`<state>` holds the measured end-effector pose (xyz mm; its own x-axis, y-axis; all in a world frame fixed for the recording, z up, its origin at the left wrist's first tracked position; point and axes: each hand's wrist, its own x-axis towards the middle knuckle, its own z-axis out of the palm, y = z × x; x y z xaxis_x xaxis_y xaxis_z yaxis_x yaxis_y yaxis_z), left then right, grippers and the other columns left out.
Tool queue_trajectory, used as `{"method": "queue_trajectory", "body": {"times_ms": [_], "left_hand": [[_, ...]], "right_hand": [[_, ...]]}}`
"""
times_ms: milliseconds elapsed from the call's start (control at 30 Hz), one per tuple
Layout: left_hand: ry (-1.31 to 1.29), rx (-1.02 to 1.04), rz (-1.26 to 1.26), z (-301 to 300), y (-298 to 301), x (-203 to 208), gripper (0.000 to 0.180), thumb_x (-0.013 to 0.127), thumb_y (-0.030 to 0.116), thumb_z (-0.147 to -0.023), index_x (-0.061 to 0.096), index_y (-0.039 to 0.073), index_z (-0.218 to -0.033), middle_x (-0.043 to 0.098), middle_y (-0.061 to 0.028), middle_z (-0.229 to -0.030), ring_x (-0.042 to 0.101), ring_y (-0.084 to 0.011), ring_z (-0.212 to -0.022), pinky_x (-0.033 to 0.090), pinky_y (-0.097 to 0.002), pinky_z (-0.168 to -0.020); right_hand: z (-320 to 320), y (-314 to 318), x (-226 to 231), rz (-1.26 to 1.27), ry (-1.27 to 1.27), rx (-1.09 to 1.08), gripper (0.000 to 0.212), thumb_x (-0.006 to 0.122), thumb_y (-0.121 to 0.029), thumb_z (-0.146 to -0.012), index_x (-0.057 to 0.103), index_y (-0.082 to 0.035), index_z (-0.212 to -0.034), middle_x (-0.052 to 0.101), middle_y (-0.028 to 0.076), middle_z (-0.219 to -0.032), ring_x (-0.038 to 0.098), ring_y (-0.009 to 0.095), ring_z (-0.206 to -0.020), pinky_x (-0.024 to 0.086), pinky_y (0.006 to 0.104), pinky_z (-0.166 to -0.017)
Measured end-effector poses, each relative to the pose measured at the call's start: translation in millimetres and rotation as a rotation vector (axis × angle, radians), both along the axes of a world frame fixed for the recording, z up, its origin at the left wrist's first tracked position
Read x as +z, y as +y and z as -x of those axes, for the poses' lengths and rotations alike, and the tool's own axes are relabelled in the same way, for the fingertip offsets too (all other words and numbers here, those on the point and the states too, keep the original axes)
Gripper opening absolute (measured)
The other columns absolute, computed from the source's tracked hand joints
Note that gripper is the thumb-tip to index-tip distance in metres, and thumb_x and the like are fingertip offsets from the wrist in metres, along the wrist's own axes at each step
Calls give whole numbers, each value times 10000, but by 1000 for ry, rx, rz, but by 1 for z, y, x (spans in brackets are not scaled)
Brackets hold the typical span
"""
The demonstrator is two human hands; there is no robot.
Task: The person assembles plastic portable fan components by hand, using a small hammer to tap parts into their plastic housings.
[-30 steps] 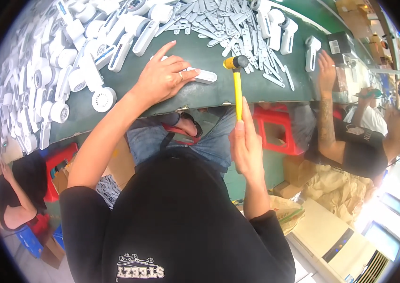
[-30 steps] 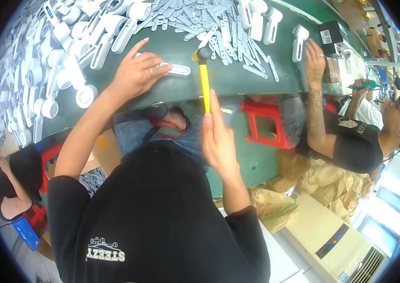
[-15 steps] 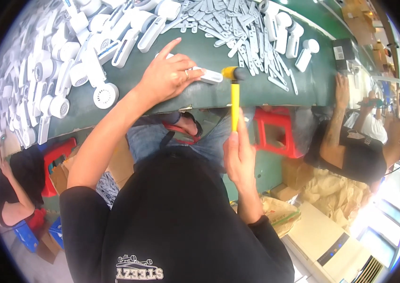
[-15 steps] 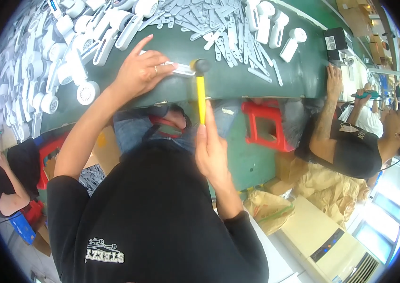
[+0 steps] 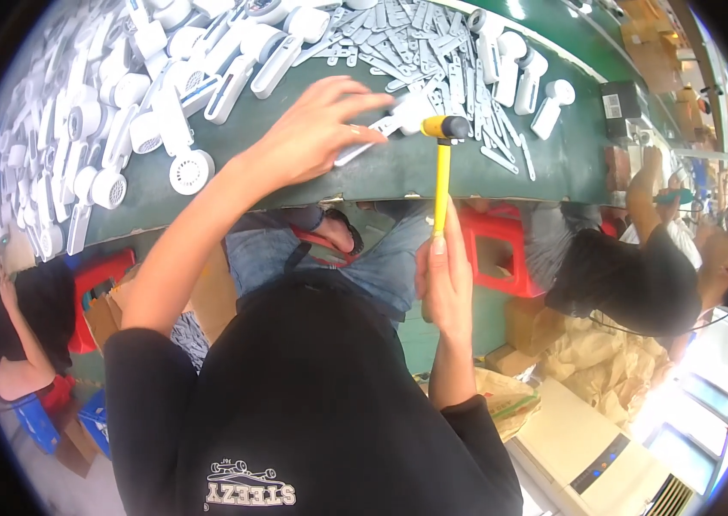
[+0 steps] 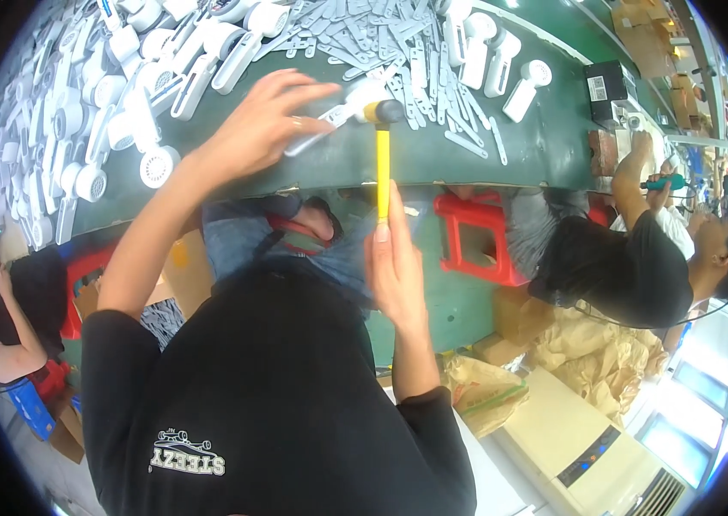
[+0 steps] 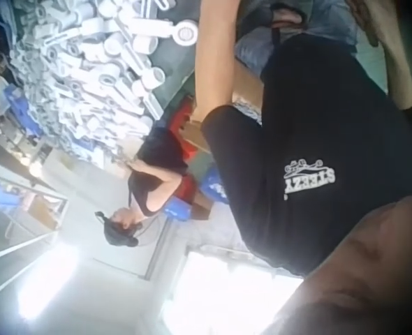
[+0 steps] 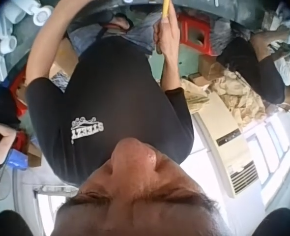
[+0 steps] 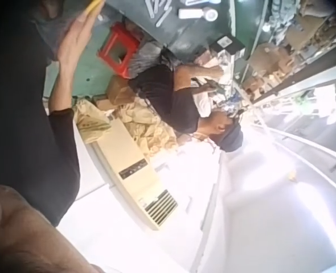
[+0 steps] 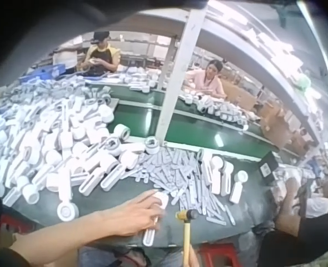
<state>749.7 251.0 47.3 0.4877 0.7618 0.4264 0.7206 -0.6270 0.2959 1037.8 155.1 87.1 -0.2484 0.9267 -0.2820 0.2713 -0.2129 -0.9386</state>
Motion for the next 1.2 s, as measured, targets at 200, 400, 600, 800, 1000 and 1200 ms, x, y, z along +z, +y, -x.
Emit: {"method": "queue_trajectory", "body": {"times_ms": [200, 400, 600, 800, 1000, 1200], "left_hand": [[-234, 265, 11, -1, -26, -49, 387, 793, 158, -920, 751, 160, -1305, 695, -88, -1386, 664, -339, -1216, 504, -474, -1126], [-323, 260, -2, -8, -28, -55, 349, 788, 112, -935, 765, 129, -1283, 771, -73, -1186, 723, -298, -951, 609, -381, -848], [-350, 260, -48, -12, -30, -59, 345, 779, 67, -918, 747, 137, -1255, 763, -69, -1113, 711, -297, -931, 602, -396, -795], [-338, 269, -72, -9, -25, -66, 384, 774, 57, -926, 743, 141, -1299, 768, -71, -1125, 713, -284, -922, 604, -388, -777], [-515, 432, 151, -14, -28, -59, 726, 830, 155, -910, 528, 135, -1570, 793, -60, -1172, 672, -250, -1122, 478, -414, -1054], [-495, 468, 331, -16, -25, -65, 930, 840, 217, -907, 327, 126, -1677, 808, -6, -1154, 629, -214, -1138, 291, -408, -1146]], "right_hand": [[18, 5, -10, -77, -144, 15, 569, 388, -326, -1184, 300, -96, -1697, 438, -45, -676, 395, 42, -536, 381, 230, -503], [24, 4, 3, -233, -268, -1, 541, 423, -165, -1148, 331, -80, -1674, 609, 128, -787, 585, 172, -654, 498, 329, -639], [24, 14, -6, -215, -414, 68, 540, 430, -191, -1143, 331, -102, -1666, 708, 330, -987, 731, 493, -869, 557, 502, -718], [29, 20, 2, -189, -487, 133, 565, 471, -125, -1117, 328, -54, -1659, 716, 326, -1021, 733, 499, -850, 575, 504, -723], [39, 17, -4, -163, -550, 253, 562, 486, -138, -1105, 356, -70, -1647, 689, 347, -1226, 709, 516, -1035, 585, 535, -813], [27, 21, -35, -279, -533, 287, 595, 502, -181, -1108, 323, -119, -1672, 713, 312, -1223, 723, 503, -1011, 595, 508, -854]]}}
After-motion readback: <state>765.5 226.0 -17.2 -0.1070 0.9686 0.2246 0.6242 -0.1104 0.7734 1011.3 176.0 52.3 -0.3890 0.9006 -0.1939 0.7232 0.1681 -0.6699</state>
